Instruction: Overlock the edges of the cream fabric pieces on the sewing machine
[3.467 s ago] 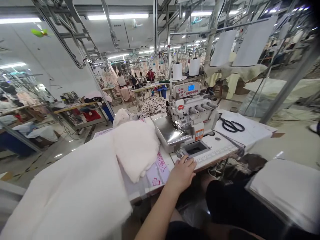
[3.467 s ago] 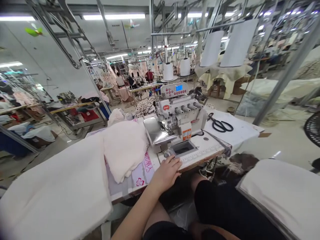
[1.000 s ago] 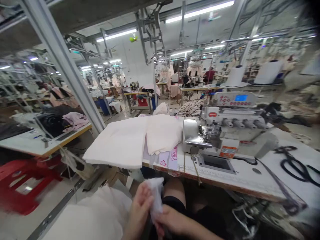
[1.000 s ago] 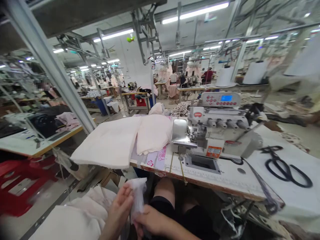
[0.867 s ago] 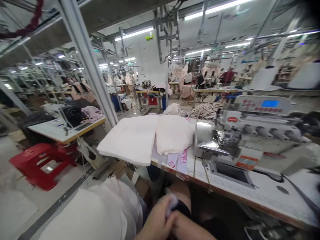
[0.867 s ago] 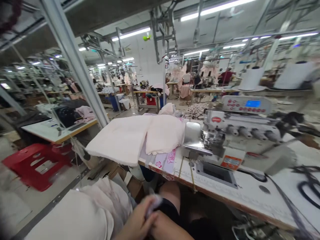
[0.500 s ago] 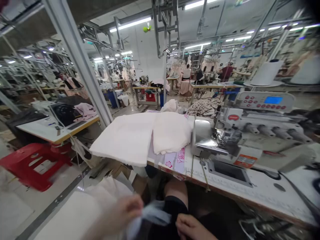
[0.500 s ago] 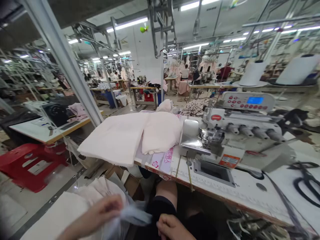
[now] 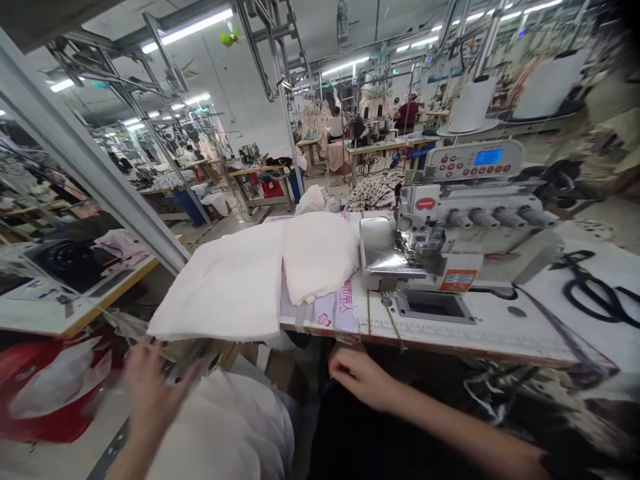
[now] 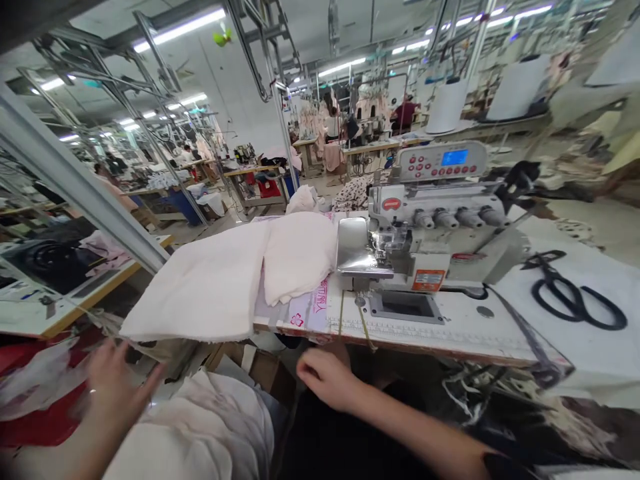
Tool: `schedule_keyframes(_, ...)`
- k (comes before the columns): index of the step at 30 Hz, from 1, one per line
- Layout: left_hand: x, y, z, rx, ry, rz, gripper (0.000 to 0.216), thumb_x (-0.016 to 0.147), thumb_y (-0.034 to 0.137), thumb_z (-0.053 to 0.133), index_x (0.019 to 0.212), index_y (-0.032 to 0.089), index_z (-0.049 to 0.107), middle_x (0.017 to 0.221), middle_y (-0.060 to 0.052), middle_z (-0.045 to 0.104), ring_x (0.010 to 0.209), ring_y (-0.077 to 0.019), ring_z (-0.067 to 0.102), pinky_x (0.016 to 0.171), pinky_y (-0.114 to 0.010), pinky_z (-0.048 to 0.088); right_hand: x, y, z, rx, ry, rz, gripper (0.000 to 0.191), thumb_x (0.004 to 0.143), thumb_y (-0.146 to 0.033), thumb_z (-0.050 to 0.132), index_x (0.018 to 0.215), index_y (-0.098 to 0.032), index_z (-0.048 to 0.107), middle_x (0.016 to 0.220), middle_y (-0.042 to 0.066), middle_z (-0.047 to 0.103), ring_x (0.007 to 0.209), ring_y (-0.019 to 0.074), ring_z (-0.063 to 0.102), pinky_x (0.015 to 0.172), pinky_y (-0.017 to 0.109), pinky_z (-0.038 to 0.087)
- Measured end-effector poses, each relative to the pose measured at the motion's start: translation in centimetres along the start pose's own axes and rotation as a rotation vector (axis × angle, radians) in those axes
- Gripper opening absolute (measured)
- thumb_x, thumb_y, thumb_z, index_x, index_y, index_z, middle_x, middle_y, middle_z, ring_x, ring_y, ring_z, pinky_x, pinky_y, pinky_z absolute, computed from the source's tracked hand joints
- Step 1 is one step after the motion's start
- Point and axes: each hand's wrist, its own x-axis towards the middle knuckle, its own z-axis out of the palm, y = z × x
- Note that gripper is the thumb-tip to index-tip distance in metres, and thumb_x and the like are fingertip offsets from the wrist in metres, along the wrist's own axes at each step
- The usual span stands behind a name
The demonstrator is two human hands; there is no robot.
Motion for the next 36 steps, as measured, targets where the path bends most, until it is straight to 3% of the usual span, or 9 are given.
schedule_keyframes(3, -1.0, 4.9, 4.5, 0.117, -0.155, 0.369, 0.067, 0.08, 0.048, 0.05, 0.133, 0.01, 0.034, 0.144, -0.023, 0.024, 0.136, -0.0364, 0.011, 0.102, -0.057, 0.024, 6.5, -2.8, -1.7, -0.296, 0.081, -0.285, 0.016, 0.087, -0.017, 0.042, 0.092, -0.014, 0.057, 0.091, 0.007, 0.058, 0.091, 0.0169, 0.048, 0.082, 0.029, 0.039)
schedule_keyframes(7, 1.0, 8.7, 6.8, 0.064, -0.301, 0.3, 0.064, 0.077, 0.016, 0.043, 0.138, 0.009, 0.028, 0.146, -0.017, 0.023, 0.136, -0.0322, 0.015, 0.099, -0.057, 0.026, 13.2, -3.4, -1.0, -0.761, 0.079, -0.328, 0.025, 0.081, -0.015, 0.052, 0.104, -0.008, 0.056, 0.111, 0.013, 0.053, 0.116, 0.0258, 0.035, 0.101, 0.039, 0.026)
schedule_keyframes(11, 4.6, 7.6, 5.7, -0.067, -0.349, 0.253, 0.059, 0.07, 0.013, 0.043, 0.129, 0.016, 0.044, 0.134, -0.009, 0.046, 0.124, -0.0232, 0.042, 0.1, -0.038, 0.036, 16.5, -2.3, 0.1, -0.837, 0.037, -0.326, 0.016, 0.083, -0.015, 0.05, 0.09, -0.005, 0.061, 0.097, 0.014, 0.058, 0.109, 0.027, 0.039, 0.1, 0.043, 0.023)
schedule_keyframes(14, 7.0, 6.3, 4.8, -0.161, -0.318, 0.14, 0.049, 0.075, 0.023, 0.044, 0.124, 0.018, 0.047, 0.121, -0.005, 0.058, 0.111, -0.0196, 0.054, 0.09, -0.028, 0.044, 17.3, -1.9, 0.2, -0.835, 0.021, -0.317, 0.02, 0.088, -0.019, 0.045, 0.083, -0.011, 0.063, 0.089, 0.009, 0.06, 0.098, 0.0235, 0.043, 0.091, 0.04, 0.03)
schedule_keyframes(20, 9.5, 5.6, 4.4, -0.241, -0.279, -0.006, 0.038, 0.075, 0.028, 0.046, 0.111, 0.018, 0.054, 0.106, -0.005, 0.064, 0.097, -0.0221, 0.059, 0.079, -0.028, 0.047, 16.9, -2.1, -0.1, -0.787, 0.039, -0.296, 0.022, 0.09, -0.025, 0.043, 0.088, -0.015, 0.062, 0.095, 0.006, 0.06, 0.096, 0.0201, 0.043, 0.084, 0.034, 0.031)
schedule_keyframes(25, 8.0, 6.7, 5.2, -0.274, -0.349, 0.079, 0.048, 0.074, 0.027, 0.05, 0.121, 0.017, 0.05, 0.118, -0.008, 0.058, 0.108, -0.0227, 0.053, 0.094, -0.032, 0.042, 17.0, -2.0, 0.3, -0.778, 0.034, -0.274, 0.021, 0.085, -0.027, 0.052, 0.097, -0.012, 0.059, 0.1, 0.009, 0.059, 0.098, 0.0225, 0.044, 0.084, 0.036, 0.032)
schedule_keyframes(30, 5.2, 7.8, 6.7, -0.264, -0.414, 0.153, 0.068, 0.064, 0.016, 0.056, 0.131, 0.012, 0.044, 0.137, -0.017, 0.039, 0.128, -0.0341, 0.032, 0.106, -0.049, 0.025, 17.9, -2.3, 0.6, -0.748, 0.06, -0.174, 0.014, 0.085, -0.017, 0.047, 0.091, -0.011, 0.059, 0.095, 0.01, 0.061, 0.094, 0.0227, 0.049, 0.08, 0.036, 0.033)
schedule_keyframes(33, 6.0, 6.8, 6.5, -0.319, -0.459, 0.133, 0.059, 0.068, 0.018, 0.051, 0.127, 0.013, 0.05, 0.133, -0.014, 0.047, 0.124, -0.0297, 0.04, 0.105, -0.044, 0.03, 18.0, -2.4, 0.3, -0.692, 0.088, -0.114, 0.014, 0.087, -0.02, 0.046, 0.089, -0.014, 0.058, 0.094, 0.008, 0.062, 0.089, 0.0197, 0.052, 0.077, 0.032, 0.035)
schedule_keyframes(36, 8.5, 5.1, 5.7, -0.411, -0.524, 0.061, 0.05, 0.071, 0.037, 0.053, 0.116, 0.016, 0.059, 0.12, -0.009, 0.059, 0.112, -0.0279, 0.052, 0.099, -0.039, 0.04, 17.6, -2.4, -0.2, -0.639, 0.106, -0.094, 0.013, 0.086, -0.019, 0.046, 0.086, -0.015, 0.059, 0.088, 0.006, 0.063, 0.084, 0.0175, 0.053, 0.073, 0.029, 0.035)
